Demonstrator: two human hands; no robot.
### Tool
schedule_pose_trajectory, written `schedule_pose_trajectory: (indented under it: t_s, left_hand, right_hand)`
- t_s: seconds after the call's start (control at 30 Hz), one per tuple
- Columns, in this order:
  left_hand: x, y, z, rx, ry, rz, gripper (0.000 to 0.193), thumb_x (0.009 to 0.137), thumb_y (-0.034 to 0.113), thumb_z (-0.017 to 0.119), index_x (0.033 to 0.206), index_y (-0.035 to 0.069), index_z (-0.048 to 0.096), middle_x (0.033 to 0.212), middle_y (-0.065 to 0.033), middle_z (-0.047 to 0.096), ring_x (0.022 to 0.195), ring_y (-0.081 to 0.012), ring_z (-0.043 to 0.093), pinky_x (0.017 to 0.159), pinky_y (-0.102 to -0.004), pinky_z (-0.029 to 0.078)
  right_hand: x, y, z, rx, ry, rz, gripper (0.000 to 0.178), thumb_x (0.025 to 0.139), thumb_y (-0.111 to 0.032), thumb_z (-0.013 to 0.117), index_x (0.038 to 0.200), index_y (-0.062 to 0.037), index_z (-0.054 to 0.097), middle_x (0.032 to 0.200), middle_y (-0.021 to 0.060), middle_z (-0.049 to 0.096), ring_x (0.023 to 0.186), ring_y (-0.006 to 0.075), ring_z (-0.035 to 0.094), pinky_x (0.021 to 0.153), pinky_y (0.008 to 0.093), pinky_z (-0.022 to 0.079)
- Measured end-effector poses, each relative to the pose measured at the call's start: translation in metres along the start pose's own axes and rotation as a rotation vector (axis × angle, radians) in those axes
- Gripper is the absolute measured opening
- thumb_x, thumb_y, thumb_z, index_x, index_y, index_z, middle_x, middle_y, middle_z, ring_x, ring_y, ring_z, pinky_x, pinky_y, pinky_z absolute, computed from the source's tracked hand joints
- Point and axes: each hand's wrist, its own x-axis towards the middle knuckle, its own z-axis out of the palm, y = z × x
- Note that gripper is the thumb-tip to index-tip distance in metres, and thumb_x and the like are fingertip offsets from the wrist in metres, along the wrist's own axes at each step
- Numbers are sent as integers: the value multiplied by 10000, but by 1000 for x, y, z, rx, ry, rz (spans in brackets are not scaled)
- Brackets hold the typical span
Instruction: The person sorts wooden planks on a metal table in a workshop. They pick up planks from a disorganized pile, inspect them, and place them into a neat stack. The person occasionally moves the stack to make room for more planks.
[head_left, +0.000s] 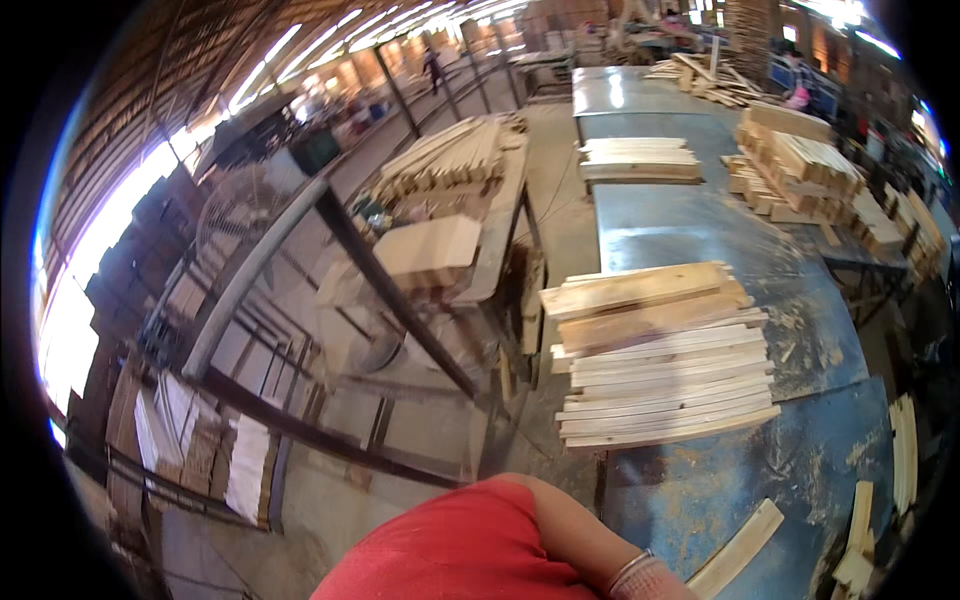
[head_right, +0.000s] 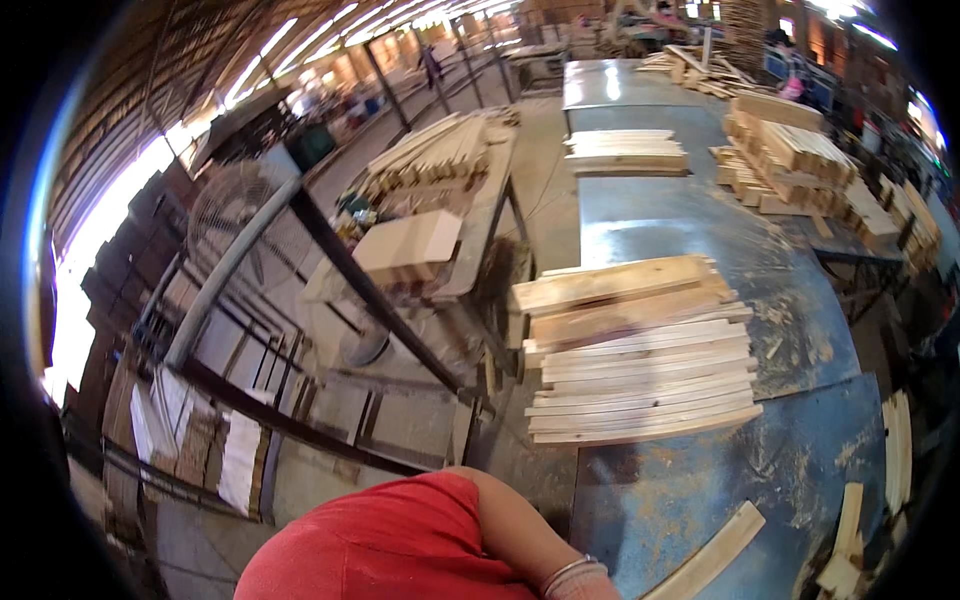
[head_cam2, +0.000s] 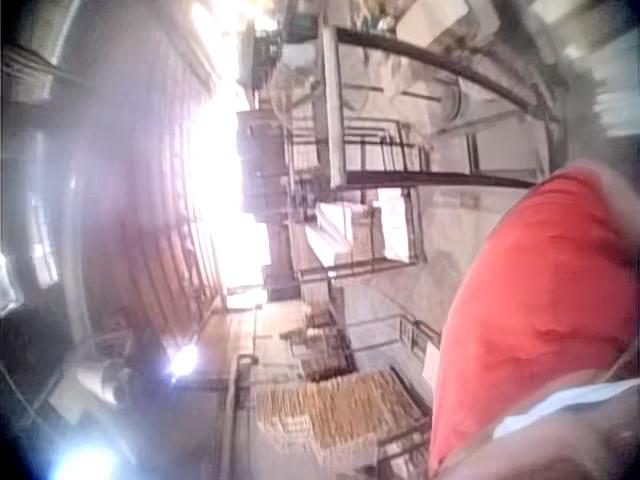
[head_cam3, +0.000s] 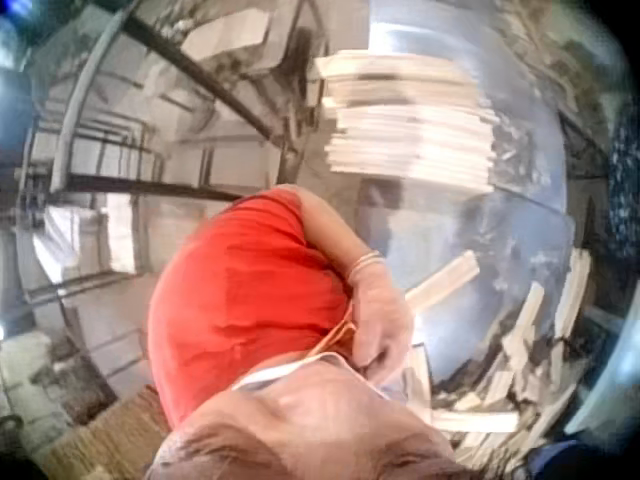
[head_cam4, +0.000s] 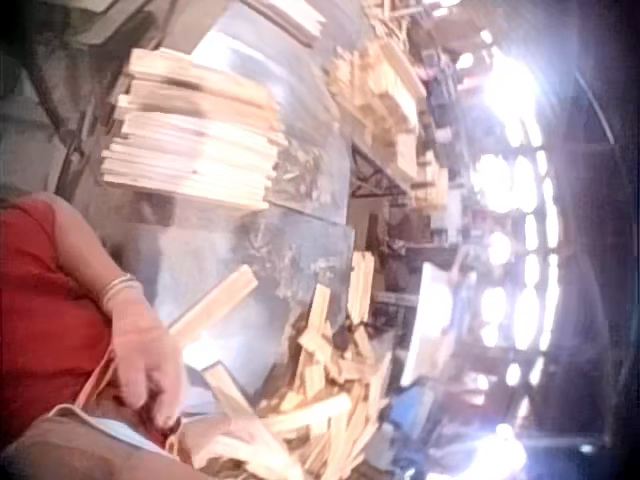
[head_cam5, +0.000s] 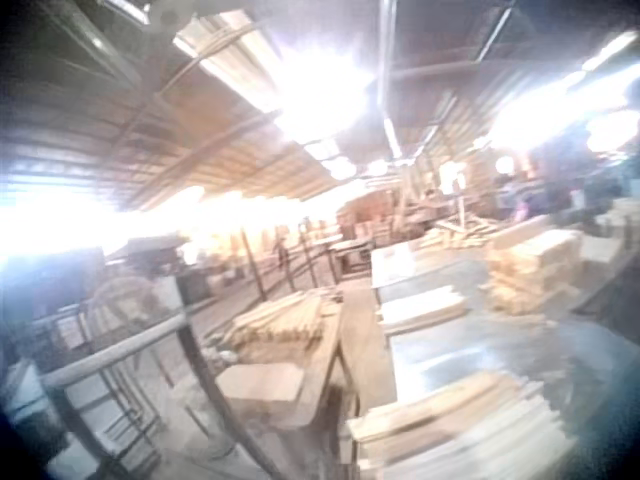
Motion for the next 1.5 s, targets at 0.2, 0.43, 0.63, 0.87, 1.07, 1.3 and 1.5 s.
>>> schedule_pose_trajectory:
  t_s: [0.2, 0.43, 0.63, 0.87, 1.07, 1.3, 1.5]
  left_hand:
    - [-114, 17, -50, 290, 710, -302, 268, 887, 265, 690, 1004, 28, 732, 922, -133, 718, 920, -276, 682, 836, -378, 539]
    - [-258, 19, -70, 1138, 1193, -644, 390, 878, 381, 739, 1155, 108, 714, 1159, -121, 702, 1090, -310, 683, 950, -448, 536]
    - [-302, 60, -65, 1541, 1106, -894, 584, 809, 462, 763, 1209, 48, 668, 1350, -178, 604, 1342, -358, 534, 1127, -545, 390]
    - [-369, 10, -107, 2131, 981, -852, 424, 899, 238, 598, 1277, 51, 638, 1261, -169, 615, 1224, -348, 576, 1059, -525, 448]
    - [-338, -6, -121, 2143, 864, -795, 455, 896, 265, 600, 1269, 8, 640, 1367, -200, 607, 1287, -366, 562, 1101, -533, 428]
    - [-254, -13, -98, 1648, 543, -789, 571, 868, 389, 707, 1261, -21, 647, 1310, -227, 658, 1237, -404, 611, 1135, -505, 456]
    - [-174, -108, -154, 946, 916, -1110, 569, 905, 399, 698, 1367, 70, 656, 1285, -232, 714, 1197, -373, 684, 978, -433, 539]
  right_hand:
    - [-72, -123, -3, 204, 40, -149, 664, 1033, -218, 625, 1604, -9, 357, 1566, 266, 479, 1380, 386, 523, 1179, 459, 438]
    - [-272, -281, 48, 706, -271, -194, 692, 1040, -194, 616, 1649, -61, 316, 1593, 236, 462, 1383, 354, 522, 1169, 452, 457]
    - [-368, -389, 94, 1044, -916, -80, 767, 1038, -193, 623, 1689, -103, 228, 1613, 204, 443, 1378, 326, 529, 1130, 459, 488]
    - [-323, -344, 92, 989, -894, -180, 824, 1016, -209, 653, 1679, -35, 196, 1637, 212, 423, 1408, 299, 537, 1135, 460, 473]
    - [-325, -253, 7, 266, -555, -289, 846, 896, -202, 727, 1622, -26, 329, 1586, 218, 477, 1422, 318, 514, 1198, 438, 410]
    - [-339, -201, -26, 294, -490, -73, 806, 730, -285, 844, 1428, 16, 575, 1277, 245, 683, 1182, 395, 665, 1015, 472, 544]
    - [-331, -220, -16, 918, -954, -277, 709, 892, -414, 763, 1445, -28, 544, 1348, 261, 661, 1265, 391, 630, 1077, 447, 487]
